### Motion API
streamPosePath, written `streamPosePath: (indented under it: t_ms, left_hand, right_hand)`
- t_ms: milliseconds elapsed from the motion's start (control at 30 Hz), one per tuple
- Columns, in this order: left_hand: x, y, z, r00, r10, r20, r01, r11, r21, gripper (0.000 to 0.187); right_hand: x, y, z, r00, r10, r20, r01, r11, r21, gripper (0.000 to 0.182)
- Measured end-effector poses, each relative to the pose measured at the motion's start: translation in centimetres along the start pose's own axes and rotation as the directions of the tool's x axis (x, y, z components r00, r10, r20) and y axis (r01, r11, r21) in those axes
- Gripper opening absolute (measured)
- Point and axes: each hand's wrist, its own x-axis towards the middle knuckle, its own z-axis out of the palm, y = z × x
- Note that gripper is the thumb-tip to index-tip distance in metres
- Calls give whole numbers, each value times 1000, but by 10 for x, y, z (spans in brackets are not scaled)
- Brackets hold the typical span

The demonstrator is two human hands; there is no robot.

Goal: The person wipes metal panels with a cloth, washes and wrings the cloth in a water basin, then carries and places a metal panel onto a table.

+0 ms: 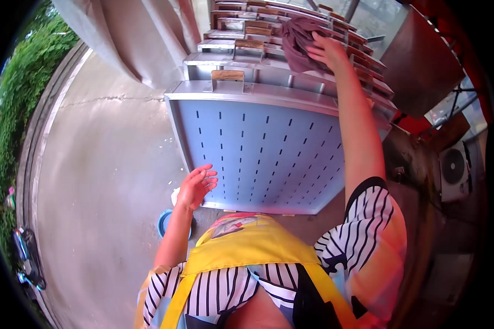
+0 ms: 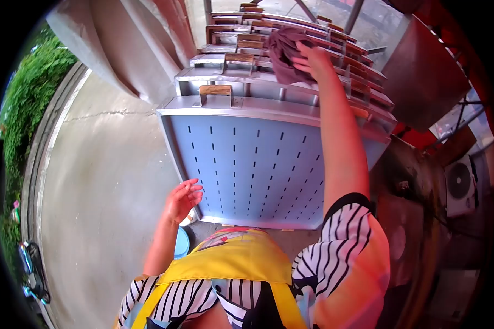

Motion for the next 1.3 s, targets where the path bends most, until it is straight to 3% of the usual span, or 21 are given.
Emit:
streamPosePath:
  t_ms: [33,133,167,233,300,333,467,633,767,933,1033,1133,1167,1233,1300]
  left_hand:
    - [-6,-10,-19,998,11,-63,-11,1000,3,36]
    - [-38,-42,-68,938,1,-346,5,1000,17,32]
    - [-50,-51,-82,909,-3,-418,6,1000,6,32]
    - [-74,-64,-107,864,-39,-502,14,999,-52,31]
    - [-90,-72,-121,811,-92,-577,13,990,-138,31]
    - [-92,-75,-124,784,-117,-609,6,983,-182,31]
    - [-67,-74,-123,782,-144,-606,28,980,-196,30]
    - [-20,-47,-71,913,-81,-399,52,995,-83,26]
    - [-6,-48,-52,941,-79,-330,78,997,-17,26]
    - [-11,-69,-68,926,-151,-345,116,986,-120,28]
    - [-14,-75,-70,911,-168,-375,124,982,-139,29]
    - [-15,-75,-65,905,-167,-391,114,981,-154,29]
    - [-18,-74,-65,903,-168,-396,112,981,-159,30]
    - [-20,-75,-71,910,-156,-384,102,982,-158,31]
    - [-18,-75,-70,921,-134,-366,99,989,-113,33]
  right_hand:
    - [8,20,-8,990,-88,-112,55,962,-266,50]
    - [30,114,-72,969,-247,18,214,797,-565,36]
    - [38,142,-98,946,-317,64,279,698,-659,31]
    - [-6,147,-127,935,-345,79,256,508,-822,28]
    - [-21,164,-168,875,-408,261,369,212,-905,24]
    - [-26,165,-180,834,-419,359,417,50,-908,23]
    - [-32,167,-198,775,-342,532,524,-124,-843,19]
    - [-23,169,-185,727,-297,619,520,-352,-779,17]
    - [-26,164,-177,770,-203,605,491,-416,-765,9]
    - [-20,163,-170,806,-139,575,459,-467,-756,12]
    - [-25,159,-167,807,-279,521,425,-337,-840,32]
    - [-38,154,-146,818,-342,463,365,-313,-877,39]
    - [-28,159,-151,904,-310,296,324,42,-945,39]
    - [2,169,-169,998,-65,25,62,672,-738,42]
    - [-27,156,-150,961,-274,-27,207,786,-582,31]
